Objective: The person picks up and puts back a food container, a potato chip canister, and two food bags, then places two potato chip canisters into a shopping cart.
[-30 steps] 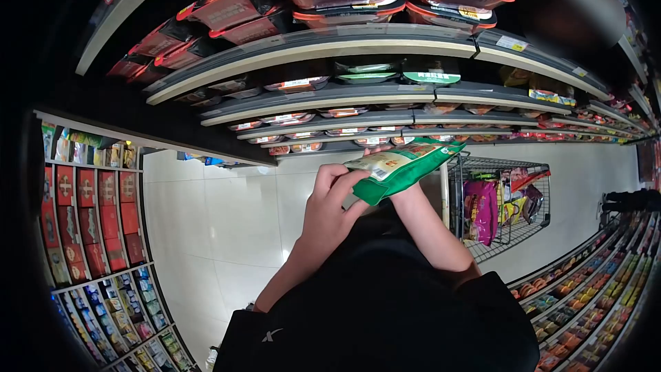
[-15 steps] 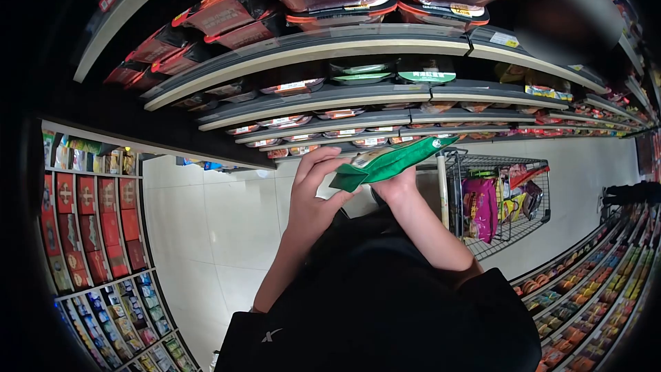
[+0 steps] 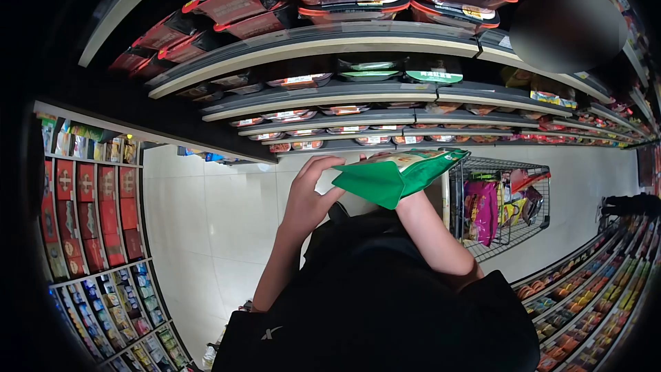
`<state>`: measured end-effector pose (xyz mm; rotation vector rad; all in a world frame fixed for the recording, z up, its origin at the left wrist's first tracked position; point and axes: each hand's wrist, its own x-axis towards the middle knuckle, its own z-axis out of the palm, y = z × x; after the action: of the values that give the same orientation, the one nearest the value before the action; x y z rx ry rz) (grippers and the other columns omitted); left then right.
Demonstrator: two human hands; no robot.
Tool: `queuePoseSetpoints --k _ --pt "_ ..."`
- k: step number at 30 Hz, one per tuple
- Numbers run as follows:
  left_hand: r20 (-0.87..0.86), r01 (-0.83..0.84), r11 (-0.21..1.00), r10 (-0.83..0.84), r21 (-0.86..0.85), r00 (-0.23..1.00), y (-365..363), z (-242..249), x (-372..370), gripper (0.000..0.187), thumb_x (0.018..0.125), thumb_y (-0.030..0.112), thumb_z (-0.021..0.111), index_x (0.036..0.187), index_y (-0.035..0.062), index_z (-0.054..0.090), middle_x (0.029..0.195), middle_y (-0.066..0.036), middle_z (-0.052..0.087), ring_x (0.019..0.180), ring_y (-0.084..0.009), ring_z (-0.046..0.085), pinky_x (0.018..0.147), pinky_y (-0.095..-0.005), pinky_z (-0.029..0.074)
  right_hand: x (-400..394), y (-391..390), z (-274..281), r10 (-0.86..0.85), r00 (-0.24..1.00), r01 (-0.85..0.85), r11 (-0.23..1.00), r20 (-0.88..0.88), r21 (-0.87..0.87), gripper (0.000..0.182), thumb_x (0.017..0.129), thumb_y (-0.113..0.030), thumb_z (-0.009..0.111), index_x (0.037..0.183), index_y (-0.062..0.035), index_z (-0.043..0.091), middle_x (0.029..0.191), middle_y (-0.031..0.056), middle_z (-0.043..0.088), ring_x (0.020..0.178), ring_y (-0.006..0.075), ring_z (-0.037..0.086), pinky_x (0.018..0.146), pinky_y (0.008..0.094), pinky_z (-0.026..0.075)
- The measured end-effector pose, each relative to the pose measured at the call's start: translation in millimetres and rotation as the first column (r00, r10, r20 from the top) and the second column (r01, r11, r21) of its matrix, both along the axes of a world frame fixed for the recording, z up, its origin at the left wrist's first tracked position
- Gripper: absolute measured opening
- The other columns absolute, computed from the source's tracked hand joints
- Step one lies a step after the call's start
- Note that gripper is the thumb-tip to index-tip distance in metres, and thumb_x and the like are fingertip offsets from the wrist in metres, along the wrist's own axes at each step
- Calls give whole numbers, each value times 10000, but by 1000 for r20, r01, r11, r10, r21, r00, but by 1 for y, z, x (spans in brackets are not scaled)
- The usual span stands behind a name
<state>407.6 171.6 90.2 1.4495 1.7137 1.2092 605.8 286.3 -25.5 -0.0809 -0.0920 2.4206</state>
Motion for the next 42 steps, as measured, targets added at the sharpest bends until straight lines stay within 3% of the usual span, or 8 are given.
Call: queuePoseSetpoints --k 3,11,14,21,27,29,30,42 --pt "-27 -3 1000 3 10 1000 -2 -6 -2 372 817 29 813 1177 32 720 1175 -132 720 1113 -316 692 991 -392 532 5 -2 -17 31 998 -28 998 -55 65 523 1097 -504 428 1270 -73 669 1318 138 684 1317 306 594 1269 509 378" --pt "-132 55 998 -50 34 990 -12 -24 3 387 789 49 829 1160 60 718 1224 -103 721 1153 -308 670 1055 -409 477 3 -7 -12 -91 983 150 902 162 -406 545 1067 -487 414 981 -32 700 945 149 726 952 299 702 1258 499 399" --pt "-168 102 993 -92 56 982 -13 -9 16 455 775 63 837 1209 75 699 1279 -86 709 1224 -312 639 1108 -423 438 6 5 -53 -179 965 225 941 192 -251 582 1056 -539 437 904 -30 674 861 138 704 914 303 698 1215 502 443" --pt "53 36 982 -47 186 997 -19 -14 37 415 786 -30 834 1168 49 693 1280 -129 738 1200 -284 699 1054 -398 538 -4 3 40 -279 745 508 826 606 -244 545 1073 -597 464 1128 -71 596 903 118 623 838 293 637 980 573 578" --pt "288 -100 990 67 102 955 -18 -27 31 154 861 -51 826 966 -14 720 1151 -185 777 1110 -269 748 988 -368 583 6 5 41 -364 687 505 862 629 -54 325 1123 -296 441 1213 -44 625 1034 113 670 981 289 678 958 562 588" --pt "256 -105 988 73 116 964 -16 -32 29 174 865 -41 820 1003 -13 720 1157 -159 783 1087 -249 759 971 -351 598 9 6 46 -362 642 481 876 676 12 305 1101 -326 489 1088 -63 642 877 109 660 873 284 669 1117 634 491" --pt "259 -102 988 69 115 964 -15 -35 29 174 865 -41 820 1003 -13 720 1157 -159 783 1087 -249 759 971 -351 598 15 7 34 -368 673 472 881 641 9 292 1093 -226 444 1181 -36 647 1113 118 711 1021 282 692 922 473 591" --pt "152 71 996 -62 -58 986 7 -27 48 690 868 144 872 1481 43 571 1446 -162 628 1286 -283 652 1040 -403 548 49 45 40 -510 535 658 751 673 45 220 1107 -224 532 1227 -73 638 1100 86 700 993 210 684 903 404 599"
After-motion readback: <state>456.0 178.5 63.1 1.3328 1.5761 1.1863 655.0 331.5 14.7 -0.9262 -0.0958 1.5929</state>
